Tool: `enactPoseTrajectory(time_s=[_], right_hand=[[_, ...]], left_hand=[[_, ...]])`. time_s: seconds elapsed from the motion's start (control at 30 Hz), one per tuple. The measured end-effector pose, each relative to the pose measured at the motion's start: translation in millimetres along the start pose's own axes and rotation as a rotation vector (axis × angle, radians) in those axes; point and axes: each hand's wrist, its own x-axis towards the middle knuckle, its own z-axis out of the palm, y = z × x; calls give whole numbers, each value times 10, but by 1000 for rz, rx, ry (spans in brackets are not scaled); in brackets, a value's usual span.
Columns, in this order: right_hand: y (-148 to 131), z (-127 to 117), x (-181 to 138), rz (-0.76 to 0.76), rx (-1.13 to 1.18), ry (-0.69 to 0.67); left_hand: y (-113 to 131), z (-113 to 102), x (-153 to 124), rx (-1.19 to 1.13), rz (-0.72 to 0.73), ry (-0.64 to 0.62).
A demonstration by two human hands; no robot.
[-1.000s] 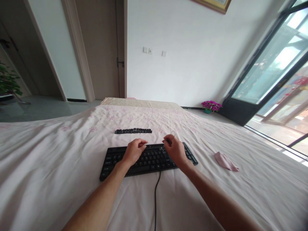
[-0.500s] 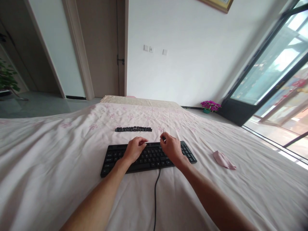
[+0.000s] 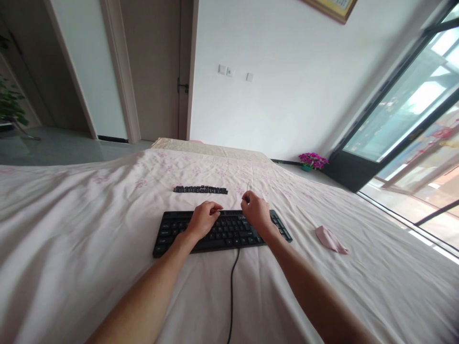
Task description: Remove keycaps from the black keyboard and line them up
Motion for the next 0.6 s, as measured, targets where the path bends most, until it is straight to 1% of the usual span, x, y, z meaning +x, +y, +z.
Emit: enactPoseTrajectory(time_s=[0.07,0.23,0.37,0.53,0.6], right_hand=[[33,9,-80,17,29,34],[157,27,-322,113,152,102],[153,22,-336,115,221,110],[105,19,-347,91,212,116],[114,22,-379,83,220,119]], left_hand=[[6,-3,-1,4,-2,-1],[25,-4,1,44,28,-13],[46,3,-12,103,56,-27],[89,16,-28,174,115,-50],[128,36,-6,208,102,-65]])
